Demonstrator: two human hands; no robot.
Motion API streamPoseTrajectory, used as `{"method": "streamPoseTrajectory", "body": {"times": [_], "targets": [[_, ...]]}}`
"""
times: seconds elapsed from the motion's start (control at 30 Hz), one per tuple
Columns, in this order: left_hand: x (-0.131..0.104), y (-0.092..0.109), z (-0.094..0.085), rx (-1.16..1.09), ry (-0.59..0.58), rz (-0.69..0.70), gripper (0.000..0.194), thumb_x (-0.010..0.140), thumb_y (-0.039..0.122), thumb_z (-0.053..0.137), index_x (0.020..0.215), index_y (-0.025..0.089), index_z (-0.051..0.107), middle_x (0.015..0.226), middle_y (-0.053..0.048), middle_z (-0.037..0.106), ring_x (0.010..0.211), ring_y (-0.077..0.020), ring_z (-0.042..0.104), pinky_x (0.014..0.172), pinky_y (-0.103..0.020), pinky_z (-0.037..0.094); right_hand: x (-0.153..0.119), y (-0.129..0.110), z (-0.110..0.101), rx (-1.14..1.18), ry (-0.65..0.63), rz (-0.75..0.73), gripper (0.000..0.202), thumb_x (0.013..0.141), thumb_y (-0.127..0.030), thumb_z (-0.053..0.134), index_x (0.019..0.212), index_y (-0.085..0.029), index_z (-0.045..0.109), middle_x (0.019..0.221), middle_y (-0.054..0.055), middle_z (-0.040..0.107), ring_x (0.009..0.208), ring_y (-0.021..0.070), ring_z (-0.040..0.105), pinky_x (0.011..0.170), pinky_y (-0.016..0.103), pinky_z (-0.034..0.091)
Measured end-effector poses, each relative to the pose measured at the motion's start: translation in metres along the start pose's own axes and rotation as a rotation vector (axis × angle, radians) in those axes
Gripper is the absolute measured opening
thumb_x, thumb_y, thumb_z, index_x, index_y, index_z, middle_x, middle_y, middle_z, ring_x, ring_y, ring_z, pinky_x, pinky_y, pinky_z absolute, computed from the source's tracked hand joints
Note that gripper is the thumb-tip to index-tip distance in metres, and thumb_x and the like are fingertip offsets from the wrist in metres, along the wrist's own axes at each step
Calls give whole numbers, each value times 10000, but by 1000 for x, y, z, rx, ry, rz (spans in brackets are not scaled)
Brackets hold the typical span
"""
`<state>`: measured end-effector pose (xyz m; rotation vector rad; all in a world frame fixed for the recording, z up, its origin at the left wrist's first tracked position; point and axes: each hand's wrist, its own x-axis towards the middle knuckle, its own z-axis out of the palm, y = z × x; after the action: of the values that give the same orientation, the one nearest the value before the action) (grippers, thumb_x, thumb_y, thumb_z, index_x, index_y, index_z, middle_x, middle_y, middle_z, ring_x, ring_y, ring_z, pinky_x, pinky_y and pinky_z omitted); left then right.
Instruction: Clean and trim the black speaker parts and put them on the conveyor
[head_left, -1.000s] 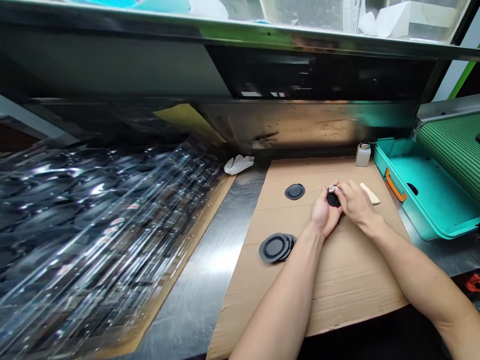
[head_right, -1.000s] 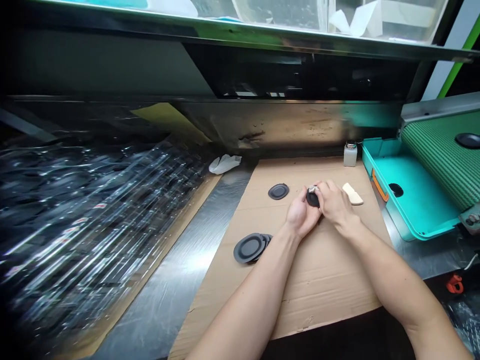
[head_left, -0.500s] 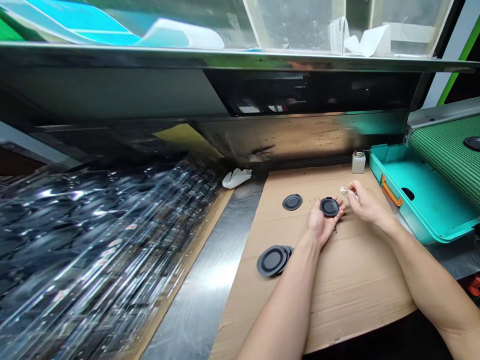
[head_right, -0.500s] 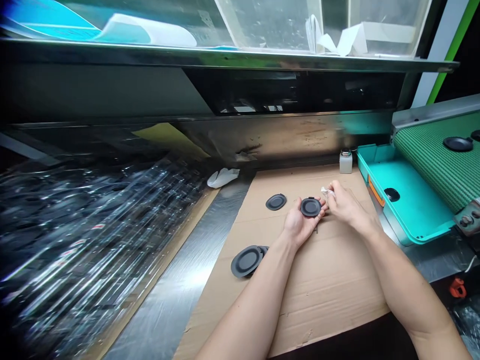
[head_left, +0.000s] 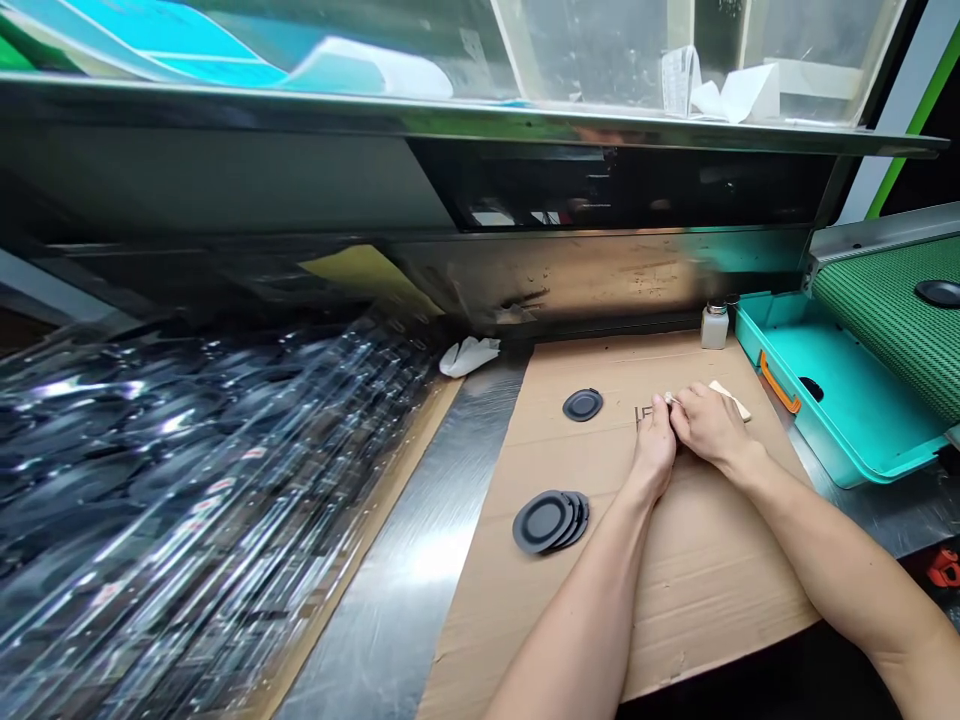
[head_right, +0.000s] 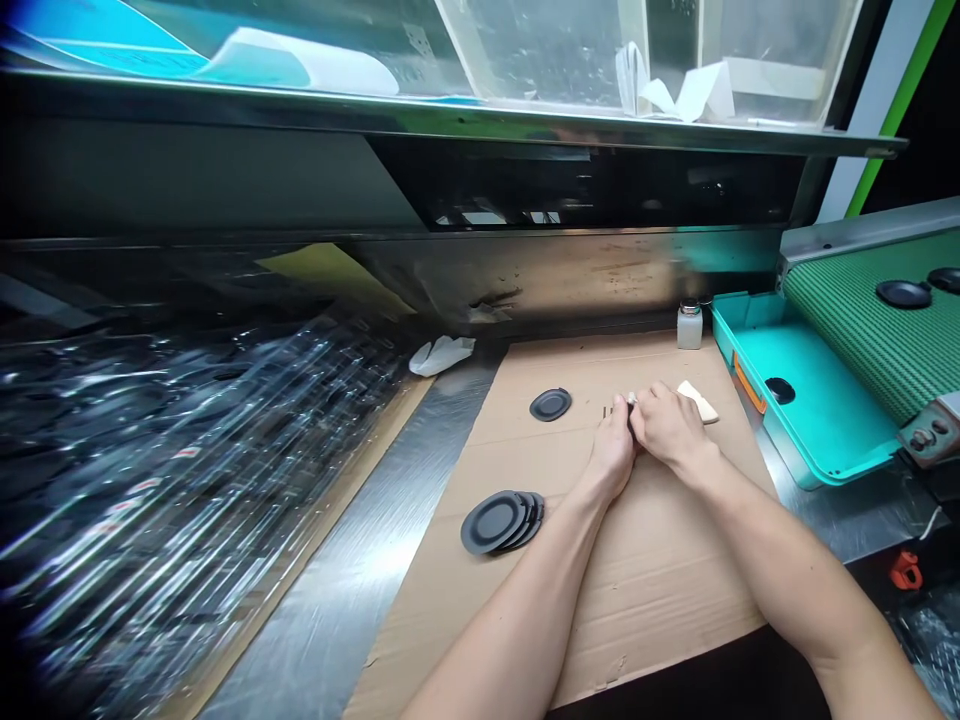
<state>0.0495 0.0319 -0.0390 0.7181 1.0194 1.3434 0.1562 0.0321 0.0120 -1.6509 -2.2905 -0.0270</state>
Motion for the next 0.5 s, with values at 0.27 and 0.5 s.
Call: {"method": "streamPoseTrajectory", "body": {"times": [0.27,0.5], "targets": [[6,8,-2,-104,-12,-75,567,955,638,408,783,138,610,581,-49,628,394,-117,523,408,-238,425,7,22,1,259,71,-68,254,971,-309,490,908,-201,711,928,55,716,868,176,620,791,256,391],[-2,1,-5,293,-77,89,630,950,650,386,621,174,635,486,-57,594,419,-157,539,445,-264,406,7,21,-2,264,-50,-68,265,919,-274,489,775,-204,700,782,36,725,736,163,607,710,251,378]]}}
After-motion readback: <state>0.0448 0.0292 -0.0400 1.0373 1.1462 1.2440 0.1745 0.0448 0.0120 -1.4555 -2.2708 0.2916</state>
